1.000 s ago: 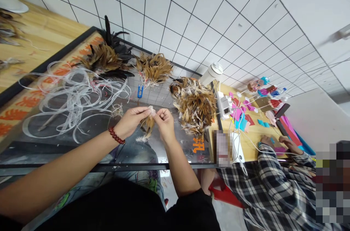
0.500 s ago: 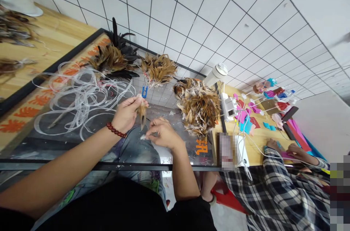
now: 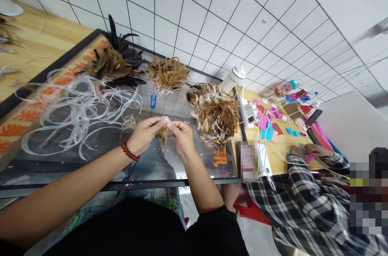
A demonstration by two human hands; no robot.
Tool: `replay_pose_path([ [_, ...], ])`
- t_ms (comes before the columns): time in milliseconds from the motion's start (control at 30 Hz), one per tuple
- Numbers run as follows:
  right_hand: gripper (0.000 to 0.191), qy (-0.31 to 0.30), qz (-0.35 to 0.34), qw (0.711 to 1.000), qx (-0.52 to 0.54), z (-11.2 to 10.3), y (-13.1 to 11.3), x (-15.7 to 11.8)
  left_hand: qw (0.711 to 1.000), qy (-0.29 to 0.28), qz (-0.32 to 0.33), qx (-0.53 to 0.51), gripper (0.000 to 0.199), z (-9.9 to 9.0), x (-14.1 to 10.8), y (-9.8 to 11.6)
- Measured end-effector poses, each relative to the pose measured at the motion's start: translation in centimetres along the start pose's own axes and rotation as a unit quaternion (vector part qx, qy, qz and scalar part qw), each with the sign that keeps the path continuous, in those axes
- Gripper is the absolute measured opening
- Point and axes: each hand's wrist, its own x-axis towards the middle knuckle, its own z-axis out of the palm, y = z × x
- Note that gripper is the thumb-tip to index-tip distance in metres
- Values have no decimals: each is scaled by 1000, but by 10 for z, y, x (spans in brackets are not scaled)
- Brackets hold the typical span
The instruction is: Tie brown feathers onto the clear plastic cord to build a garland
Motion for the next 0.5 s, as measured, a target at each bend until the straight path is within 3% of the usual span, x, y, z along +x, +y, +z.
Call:
replay_pose_path([
  [167,21,-4,54,998,12,-2,0,1,1000,-23,18,7,30,-2,1,-1],
  [300,26,-24,93,995,6,-2,2,-1,997,-72,-8,-22,31,-2,1,2],
  [367,28,-36,67,996,-53,-2,3,-2,996,-74,-28,-44,33,-3,1,6],
  [433,27,-43,-1,988,-152,-8,0,0,996,-52,-40,-67,36,-4,2,10],
  [500,26,-14,-94,952,-292,-18,-9,5,995,-26,-41,-86,37,-5,3,13],
])
